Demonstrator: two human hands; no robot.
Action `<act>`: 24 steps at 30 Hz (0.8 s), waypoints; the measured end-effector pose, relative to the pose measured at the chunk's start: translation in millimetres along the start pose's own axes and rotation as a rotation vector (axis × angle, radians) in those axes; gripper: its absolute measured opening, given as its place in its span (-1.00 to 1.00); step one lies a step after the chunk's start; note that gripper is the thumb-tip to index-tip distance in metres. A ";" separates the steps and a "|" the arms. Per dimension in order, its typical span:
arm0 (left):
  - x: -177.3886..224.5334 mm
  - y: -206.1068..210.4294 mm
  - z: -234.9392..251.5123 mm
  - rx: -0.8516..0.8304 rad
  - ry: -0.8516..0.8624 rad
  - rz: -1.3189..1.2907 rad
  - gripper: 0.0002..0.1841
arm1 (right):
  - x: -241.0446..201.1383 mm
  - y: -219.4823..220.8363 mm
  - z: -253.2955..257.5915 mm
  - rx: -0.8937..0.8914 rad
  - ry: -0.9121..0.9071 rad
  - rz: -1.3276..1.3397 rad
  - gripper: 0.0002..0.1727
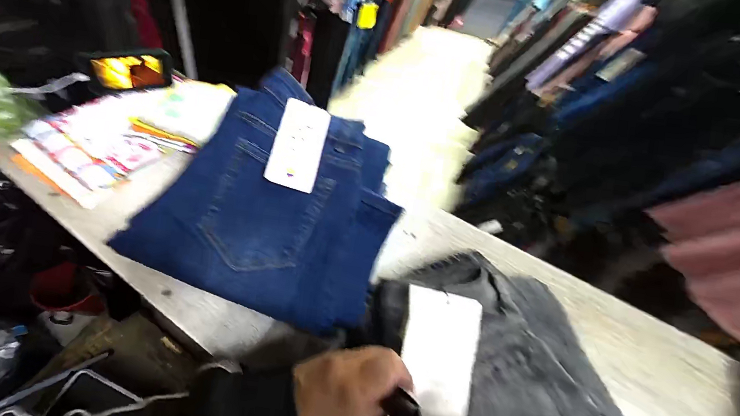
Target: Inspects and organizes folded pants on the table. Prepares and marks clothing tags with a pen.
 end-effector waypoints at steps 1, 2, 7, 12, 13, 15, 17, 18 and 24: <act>-1.5 3.2 1.5 -0.035 -0.014 -0.037 -0.93 | 8.7 -7.3 -9.0 0.022 0.029 -0.025 -0.76; -2.6 5.7 2.6 -0.060 -0.039 -0.064 -0.92 | 14.4 -12.1 -15.4 0.041 0.046 -0.015 -0.80; -4.1 10.8 1.3 -0.045 -0.005 -0.107 -0.91 | 15.3 -11.5 -18.0 0.031 0.025 0.048 -0.82; -6.1 14.2 -1.5 -0.004 0.029 -0.097 -0.91 | 19.7 -10.2 -18.1 0.053 0.034 -0.008 -0.83; -6.0 14.4 -1.4 -0.003 0.032 -0.098 -0.90 | 21.0 -12.2 -18.4 0.075 0.045 -0.025 -0.83; -5.3 14.6 -0.5 -0.002 0.029 -0.094 -0.89 | 24.0 -16.6 -18.4 0.116 0.066 -0.042 -0.83; -3.9 14.1 0.6 0.005 0.023 -0.088 -0.88 | 25.6 -19.7 -18.3 0.138 0.085 -0.023 -0.83; -3.7 14.4 0.5 0.008 0.025 -0.083 -0.88 | 25.6 -21.0 -18.5 0.148 0.097 -0.006 -0.84; -3.6 16.2 -0.4 0.013 0.055 -0.057 -0.89 | 36.3 -18.6 -17.0 0.168 0.136 0.166 -0.84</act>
Point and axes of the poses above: each hand's wrist, its own z-axis towards the middle knuckle, its own y-axis out of the palm, x = y × z, the point moved 9 cm from there along z, towards the middle knuckle, and after that the axes turned 12 degrees about -x, right-handed, at the moved point
